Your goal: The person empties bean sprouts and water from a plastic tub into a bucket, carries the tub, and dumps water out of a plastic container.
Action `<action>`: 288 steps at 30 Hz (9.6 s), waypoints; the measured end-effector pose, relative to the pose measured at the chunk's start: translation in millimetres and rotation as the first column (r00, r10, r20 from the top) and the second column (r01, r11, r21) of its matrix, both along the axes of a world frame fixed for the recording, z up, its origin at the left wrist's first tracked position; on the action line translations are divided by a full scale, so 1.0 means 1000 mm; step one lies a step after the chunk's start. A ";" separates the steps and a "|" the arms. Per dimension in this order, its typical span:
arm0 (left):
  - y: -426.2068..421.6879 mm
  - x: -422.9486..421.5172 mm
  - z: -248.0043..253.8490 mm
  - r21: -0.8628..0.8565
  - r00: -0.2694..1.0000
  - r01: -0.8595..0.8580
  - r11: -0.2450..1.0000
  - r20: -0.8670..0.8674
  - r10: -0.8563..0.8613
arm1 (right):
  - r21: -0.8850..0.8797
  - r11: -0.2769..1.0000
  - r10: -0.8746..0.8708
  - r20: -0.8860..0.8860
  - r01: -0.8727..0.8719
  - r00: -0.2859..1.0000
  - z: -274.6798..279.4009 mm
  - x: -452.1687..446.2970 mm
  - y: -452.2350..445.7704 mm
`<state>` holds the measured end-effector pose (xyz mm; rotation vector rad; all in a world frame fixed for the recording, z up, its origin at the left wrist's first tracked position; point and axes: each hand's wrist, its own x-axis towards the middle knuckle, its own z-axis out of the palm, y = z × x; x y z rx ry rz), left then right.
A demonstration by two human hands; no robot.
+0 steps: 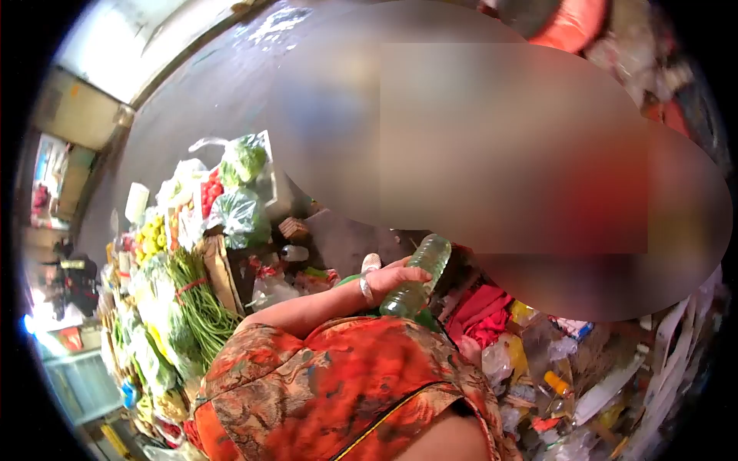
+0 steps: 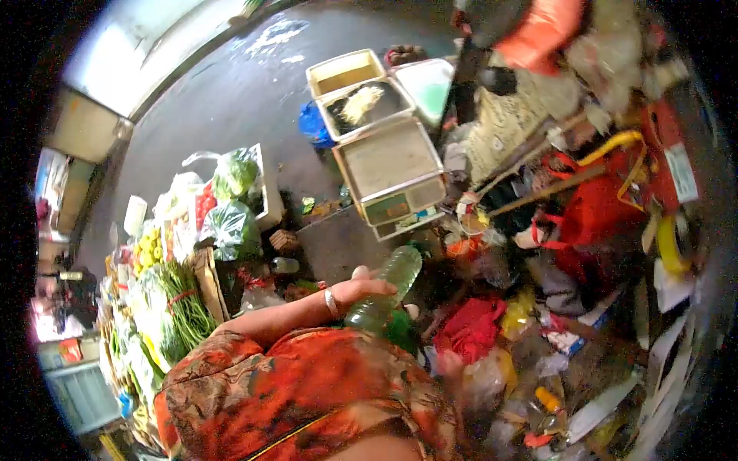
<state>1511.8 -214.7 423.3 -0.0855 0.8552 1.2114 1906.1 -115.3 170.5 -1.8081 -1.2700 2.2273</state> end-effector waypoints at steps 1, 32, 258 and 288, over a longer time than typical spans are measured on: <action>-0.004 -0.007 0.000 0.008 1.000 -0.016 1.000 -0.019 0.017 | -0.007 0.999 0.031 0.007 -0.031 0.999 -0.002 -0.005 -0.001; -0.099 0.087 -0.029 -0.014 0.684 -0.727 0.686 0.065 0.726 | -0.091 0.813 0.578 0.013 -0.575 0.816 0.004 -0.063 0.149; 0.204 -0.932 -0.373 -0.197 0.941 -0.049 0.979 -0.339 -0.022 | 0.235 0.791 -0.470 -0.357 0.565 0.807 -0.105 -1.193 0.222; 0.219 -0.965 -0.434 -0.219 0.923 0.020 0.976 -0.372 -0.102 | 0.333 0.889 -0.318 -0.046 0.314 0.947 -0.213 -1.235 0.179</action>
